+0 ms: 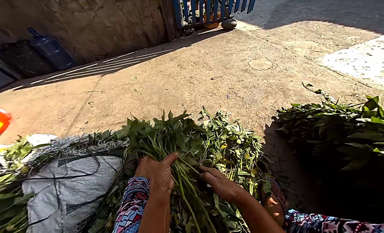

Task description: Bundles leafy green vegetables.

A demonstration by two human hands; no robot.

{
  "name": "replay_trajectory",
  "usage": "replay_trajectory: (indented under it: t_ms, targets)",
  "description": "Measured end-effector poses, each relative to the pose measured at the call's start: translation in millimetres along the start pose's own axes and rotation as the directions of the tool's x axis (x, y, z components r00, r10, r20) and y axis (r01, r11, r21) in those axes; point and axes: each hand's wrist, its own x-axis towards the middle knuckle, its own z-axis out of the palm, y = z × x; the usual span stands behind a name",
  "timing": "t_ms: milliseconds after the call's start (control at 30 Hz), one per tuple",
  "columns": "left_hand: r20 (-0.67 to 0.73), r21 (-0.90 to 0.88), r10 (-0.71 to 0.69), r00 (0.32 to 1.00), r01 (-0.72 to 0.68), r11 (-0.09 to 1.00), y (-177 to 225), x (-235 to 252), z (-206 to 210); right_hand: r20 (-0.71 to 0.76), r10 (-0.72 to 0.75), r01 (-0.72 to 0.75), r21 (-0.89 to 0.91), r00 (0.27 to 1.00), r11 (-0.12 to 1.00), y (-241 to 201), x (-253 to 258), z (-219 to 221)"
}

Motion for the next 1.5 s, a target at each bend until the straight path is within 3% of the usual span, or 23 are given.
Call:
replay_trajectory:
  t_ms: [67,167,200,267,300,333,400,433,500,567,633,700,733,800,867,933,1100,1200,1267,1333,1400,1433,1500]
  targets:
    - [-0.150,-0.077,0.035,0.988,-0.047,0.996,6.8,7.4,-6.4,0.050,0.031,-0.035,0.094,0.998,0.995,13.3,-23.2,-16.8]
    - [-0.244,-0.111,0.078,0.967,-0.107,0.988,8.1,13.7,-13.6,0.140,0.081,-0.128,0.372,0.987,0.919,44.6,-53.7,-41.1]
    - [-0.262,-0.099,0.088,0.961,-0.118,0.988,6.5,14.2,-13.8,0.115,0.144,-0.180,0.418,0.983,0.891,53.1,-63.0,-49.2]
    - [-0.308,-0.085,0.118,0.944,-0.151,0.985,7.0,17.6,-16.6,-0.110,0.378,-0.294,0.446,0.919,0.846,72.0,-81.9,-65.7]
    - [-0.329,-0.090,0.133,0.935,-0.171,0.981,10.5,20.5,-20.2,-0.272,0.469,-0.356,0.375,0.840,0.856,85.5,-92.9,-75.1]
    - [-0.334,-0.096,0.148,0.931,-0.190,0.977,15.5,22.8,-23.1,-0.414,0.508,-0.473,0.192,0.755,0.860,98.3,-103.5,-86.3]
    - [-0.299,-0.101,0.179,0.937,-0.218,0.971,21.2,20.9,-23.5,-0.506,0.537,-0.694,-0.188,0.675,0.695,99.0,-111.5,-105.8]
    - [-0.276,-0.096,0.187,0.943,-0.220,0.971,19.5,16.9,-22.0,-0.520,0.517,-0.710,-0.291,0.680,0.641,85.0,-107.7,-104.7]
    - [-0.207,-0.063,0.180,0.962,-0.196,0.979,15.5,5.1,-12.7,-0.569,0.287,-0.564,-0.400,0.771,0.722,38.0,-86.0,-85.0]
    - [-0.101,-0.069,0.179,0.979,-0.186,0.980,12.7,-8.4,-1.5,-0.488,0.040,-0.290,-0.450,0.872,0.845,-3.1,-58.2,-59.9]
    - [-0.005,-0.101,0.192,0.981,-0.192,0.976,11.3,-18.3,5.8,-0.236,-0.055,-0.044,-0.397,0.970,0.917,-29.3,-35.1,-39.3]
    - [0.044,-0.126,0.188,0.981,-0.182,0.975,14.0,-25.4,8.4,-0.024,-0.099,0.090,-0.249,0.995,0.964,-37.2,-20.7,-26.3]
    - [0.052,-0.144,0.186,0.981,-0.177,0.974,17.0,-27.5,8.9,-0.004,-0.114,0.112,-0.173,0.993,0.979,-36.1,-17.4,-21.1]
    - [0.051,-0.175,0.174,0.983,-0.163,0.971,25.5,-30.1,7.5,-0.079,-0.083,0.089,0.075,0.993,0.993,-33.5,-19.4,-13.4]
    - [0.039,-0.192,0.171,0.985,-0.160,0.968,32.3,-31.5,5.1,-0.176,0.030,0.036,0.360,0.984,0.932,-33.1,-27.3,-10.6]
    - [0.033,-0.186,0.164,0.986,-0.155,0.970,35.3,-36.3,5.9,-0.191,0.115,-0.014,0.460,0.975,0.888,-31.5,-34.4,-8.6]
    - [0.157,-0.193,0.105,0.982,-0.074,0.978,38.6,-47.2,9.6,0.034,0.258,-0.237,0.525,0.966,0.818,-23.5,-51.9,0.1]
    - [0.298,-0.192,0.022,0.954,0.037,0.981,48.1,-52.4,11.2,0.242,0.159,-0.282,0.660,0.957,0.696,-9.5,-56.7,8.4]
    - [0.336,-0.184,-0.019,0.942,0.085,0.979,54.5,-56.4,11.2,0.276,0.191,-0.328,0.638,0.942,0.697,0.4,-59.0,9.5]
    - [0.319,-0.192,-0.025,0.947,0.091,0.977,62.2,-59.1,8.1,0.130,0.337,-0.355,0.501,0.932,0.789,10.6,-64.6,1.4]
    - [0.264,-0.195,0.004,0.965,0.050,0.979,69.0,-59.7,3.4,-0.244,0.410,-0.400,0.093,0.879,0.912,20.0,-72.3,-16.8]
    - [0.217,-0.183,0.025,0.976,0.016,0.983,69.5,-61.5,2.1,-0.418,0.344,-0.423,-0.109,0.841,0.900,19.3,-75.5,-23.9]
    - [0.126,-0.117,0.064,0.990,-0.049,0.992,62.3,-67.5,2.4,-0.551,0.168,-0.359,-0.260,0.817,0.896,-8.8,-78.6,-24.4]
